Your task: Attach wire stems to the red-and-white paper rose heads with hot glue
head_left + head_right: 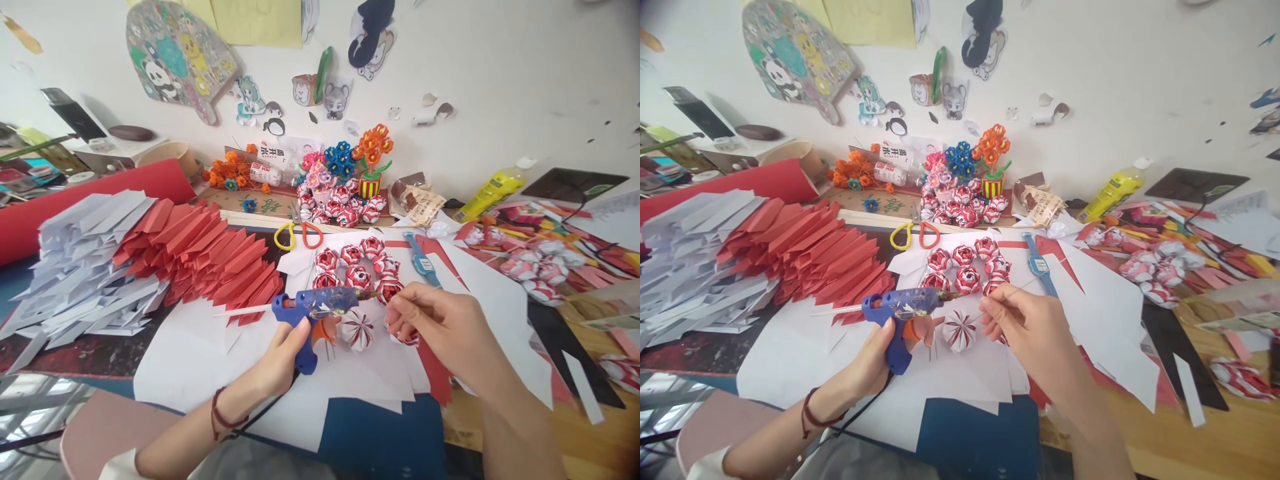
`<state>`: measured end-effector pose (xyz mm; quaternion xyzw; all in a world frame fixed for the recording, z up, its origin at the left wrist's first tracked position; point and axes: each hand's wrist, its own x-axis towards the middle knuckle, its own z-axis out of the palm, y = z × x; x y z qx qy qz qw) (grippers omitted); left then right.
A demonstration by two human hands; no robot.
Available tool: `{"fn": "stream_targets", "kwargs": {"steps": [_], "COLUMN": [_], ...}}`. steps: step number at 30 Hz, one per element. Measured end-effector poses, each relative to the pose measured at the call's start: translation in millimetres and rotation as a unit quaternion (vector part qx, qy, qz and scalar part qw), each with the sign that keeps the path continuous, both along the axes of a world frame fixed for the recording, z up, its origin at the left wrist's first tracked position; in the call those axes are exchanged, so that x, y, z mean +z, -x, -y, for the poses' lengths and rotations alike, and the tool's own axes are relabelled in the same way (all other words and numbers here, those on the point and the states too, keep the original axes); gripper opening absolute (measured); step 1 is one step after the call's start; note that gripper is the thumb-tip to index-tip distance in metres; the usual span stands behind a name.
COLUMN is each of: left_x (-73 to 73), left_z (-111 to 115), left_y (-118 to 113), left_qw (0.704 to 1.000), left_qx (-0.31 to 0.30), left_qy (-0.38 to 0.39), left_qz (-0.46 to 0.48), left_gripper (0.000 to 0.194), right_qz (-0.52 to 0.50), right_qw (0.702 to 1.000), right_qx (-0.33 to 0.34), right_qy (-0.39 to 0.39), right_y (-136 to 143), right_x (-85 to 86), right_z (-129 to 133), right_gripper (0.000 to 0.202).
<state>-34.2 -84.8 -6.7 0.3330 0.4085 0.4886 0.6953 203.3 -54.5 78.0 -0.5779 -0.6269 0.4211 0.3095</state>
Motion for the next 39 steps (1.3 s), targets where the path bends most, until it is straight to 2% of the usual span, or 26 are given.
{"fn": "stream_targets", "kwargs": {"steps": [5, 13, 28, 39], "left_x": [1.2, -0.9, -0.2, 2.6], "left_z": [-1, -2, -1, -1], "left_y": [-1, 1, 1, 0], "left_qw": [1.0, 1.0, 1.0, 1.0], "left_qx": [-0.005, 0.0, -0.005, -0.001], "left_qy": [-0.008, -0.005, 0.008, 0.008], "left_qz": [0.002, -0.003, -0.004, -0.014], "left_gripper": [0.049, 0.052, 0.049, 0.052], "right_qz": [0.021, 0.042, 0.046, 0.027], "right_qw": [0.997, 0.993, 0.992, 0.994], "right_qx": [-0.008, -0.005, 0.007, -0.012], "right_qy": [-0.074, -0.111, -0.116, -0.106], "right_y": [8, 11, 11, 8], "right_x": [-4.8, -6.1, -5.4, -6.8], "right_z": [1, 3, 10, 11], "right_gripper": [0.036, 0.033, 0.032, 0.031]}}
